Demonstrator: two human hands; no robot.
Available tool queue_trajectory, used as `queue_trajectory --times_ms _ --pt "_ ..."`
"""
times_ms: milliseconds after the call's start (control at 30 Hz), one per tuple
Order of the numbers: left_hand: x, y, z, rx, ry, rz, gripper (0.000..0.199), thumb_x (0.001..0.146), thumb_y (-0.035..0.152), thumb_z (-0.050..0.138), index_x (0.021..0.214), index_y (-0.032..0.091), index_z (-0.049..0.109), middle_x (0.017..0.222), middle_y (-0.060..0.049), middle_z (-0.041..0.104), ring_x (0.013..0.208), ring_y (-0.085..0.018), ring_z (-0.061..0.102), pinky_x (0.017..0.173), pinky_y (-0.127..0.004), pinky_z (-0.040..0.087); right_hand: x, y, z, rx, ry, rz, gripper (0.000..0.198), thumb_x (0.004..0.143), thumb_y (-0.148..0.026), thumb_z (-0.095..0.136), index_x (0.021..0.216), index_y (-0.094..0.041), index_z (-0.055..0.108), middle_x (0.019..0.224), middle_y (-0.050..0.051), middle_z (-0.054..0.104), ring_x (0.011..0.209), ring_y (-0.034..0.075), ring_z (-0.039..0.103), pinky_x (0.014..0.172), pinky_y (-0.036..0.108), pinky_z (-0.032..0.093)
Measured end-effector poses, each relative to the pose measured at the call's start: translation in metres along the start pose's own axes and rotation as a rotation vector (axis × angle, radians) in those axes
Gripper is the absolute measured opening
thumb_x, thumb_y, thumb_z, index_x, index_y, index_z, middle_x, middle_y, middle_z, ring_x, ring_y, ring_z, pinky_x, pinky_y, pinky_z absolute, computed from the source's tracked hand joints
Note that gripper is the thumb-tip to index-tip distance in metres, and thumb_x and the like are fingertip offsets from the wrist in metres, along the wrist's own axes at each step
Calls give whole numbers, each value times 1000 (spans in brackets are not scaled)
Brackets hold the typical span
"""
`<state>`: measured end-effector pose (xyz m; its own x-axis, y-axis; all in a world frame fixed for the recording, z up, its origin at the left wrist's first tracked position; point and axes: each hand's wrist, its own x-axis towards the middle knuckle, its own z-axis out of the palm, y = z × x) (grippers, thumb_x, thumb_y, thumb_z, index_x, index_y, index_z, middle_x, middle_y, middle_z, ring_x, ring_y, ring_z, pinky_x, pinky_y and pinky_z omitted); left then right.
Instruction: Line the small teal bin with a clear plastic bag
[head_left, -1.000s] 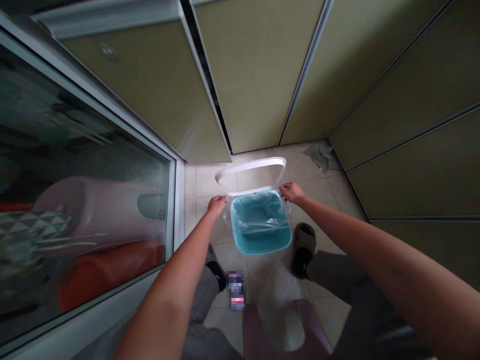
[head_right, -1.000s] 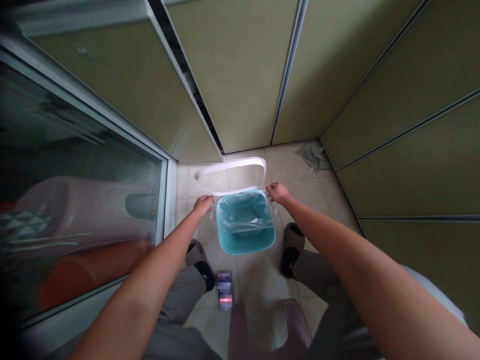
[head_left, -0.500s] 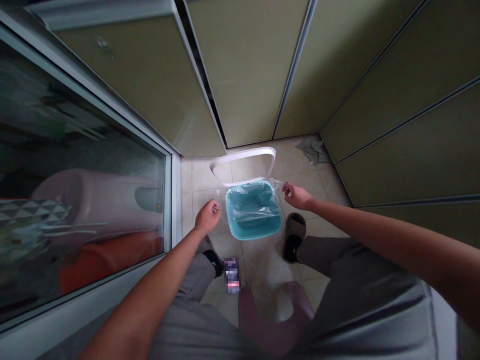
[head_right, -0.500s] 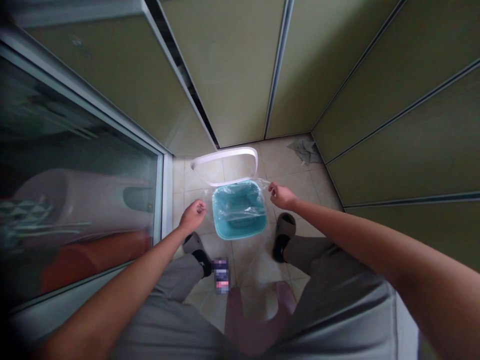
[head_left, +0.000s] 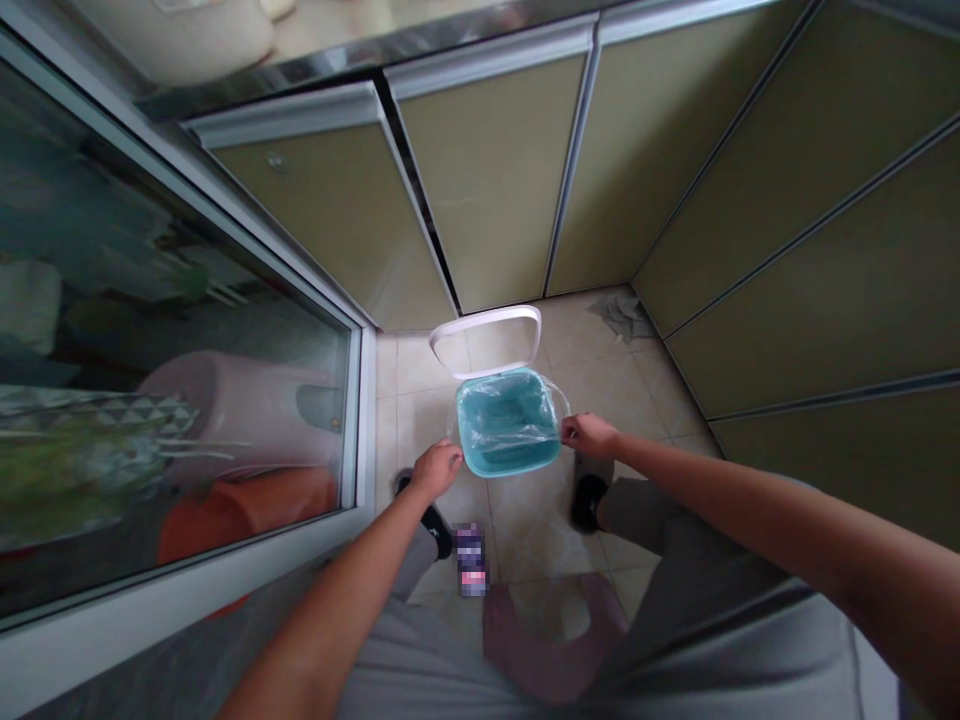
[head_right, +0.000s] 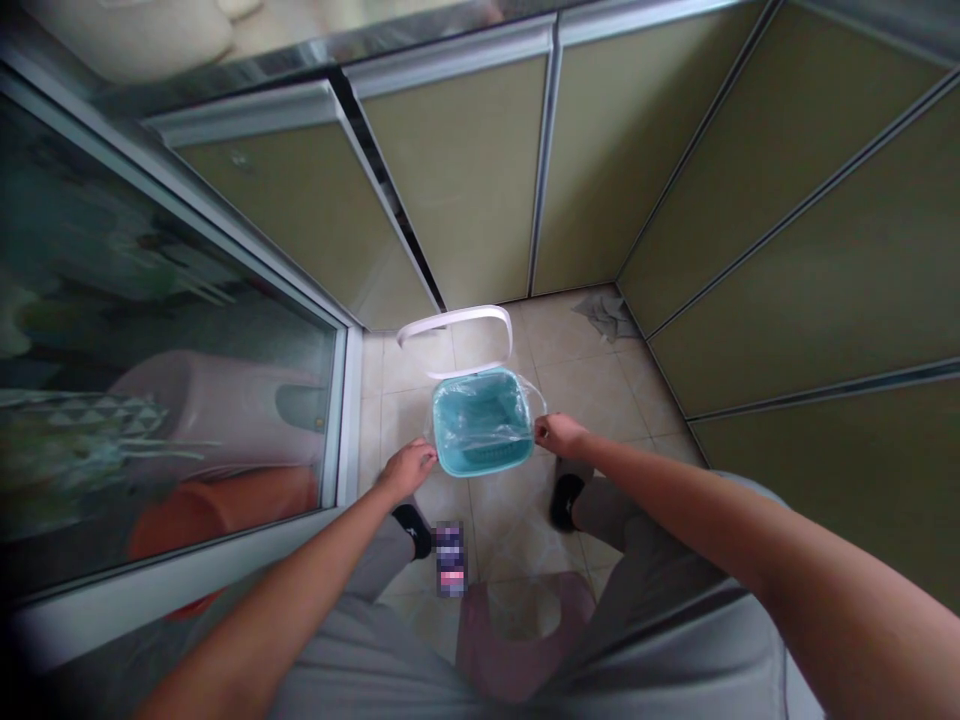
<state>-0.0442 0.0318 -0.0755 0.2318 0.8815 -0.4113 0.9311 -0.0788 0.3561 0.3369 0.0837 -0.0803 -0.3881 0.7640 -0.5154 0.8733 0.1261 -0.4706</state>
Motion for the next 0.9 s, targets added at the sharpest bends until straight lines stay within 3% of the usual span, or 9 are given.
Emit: queue_trajectory --times_ms 267,467,633,900 --pt "-9 -6 -7 147 -153 141 21 96 27 56 95 28 77 108 -6 70 103 -23 67 90 -33 49 0 13 -1 71 -172 -46 14 76 -13 74 83 -22 82 89 0 80 86 17 72 77 21 50" --pt "-15 1 -5 195 -275 176 20 93 24 57 83 27 74 103 -8 73 103 -26 68 98 -38 48 -1 11 7 -60 -268 -1 17 73 -11 77 79 -25 83 84 0 80 80 17 72 70 19 49" --pt "-17 5 -2 217 -304 130 19 91 25 58 83 26 75 105 -9 75 105 -27 68 100 -39 48 3 7 12 -174 -249 70 13 74 -17 80 82 -26 85 92 3 81 87 21 73 70 22 51" --pt "-2 9 4 313 -215 -35 25 94 25 53 94 23 78 110 -10 78 102 -25 72 85 -33 51 27 1 3 -157 -75 205 22 85 -37 75 97 -20 84 106 12 79 94 25 73 74 26 52"
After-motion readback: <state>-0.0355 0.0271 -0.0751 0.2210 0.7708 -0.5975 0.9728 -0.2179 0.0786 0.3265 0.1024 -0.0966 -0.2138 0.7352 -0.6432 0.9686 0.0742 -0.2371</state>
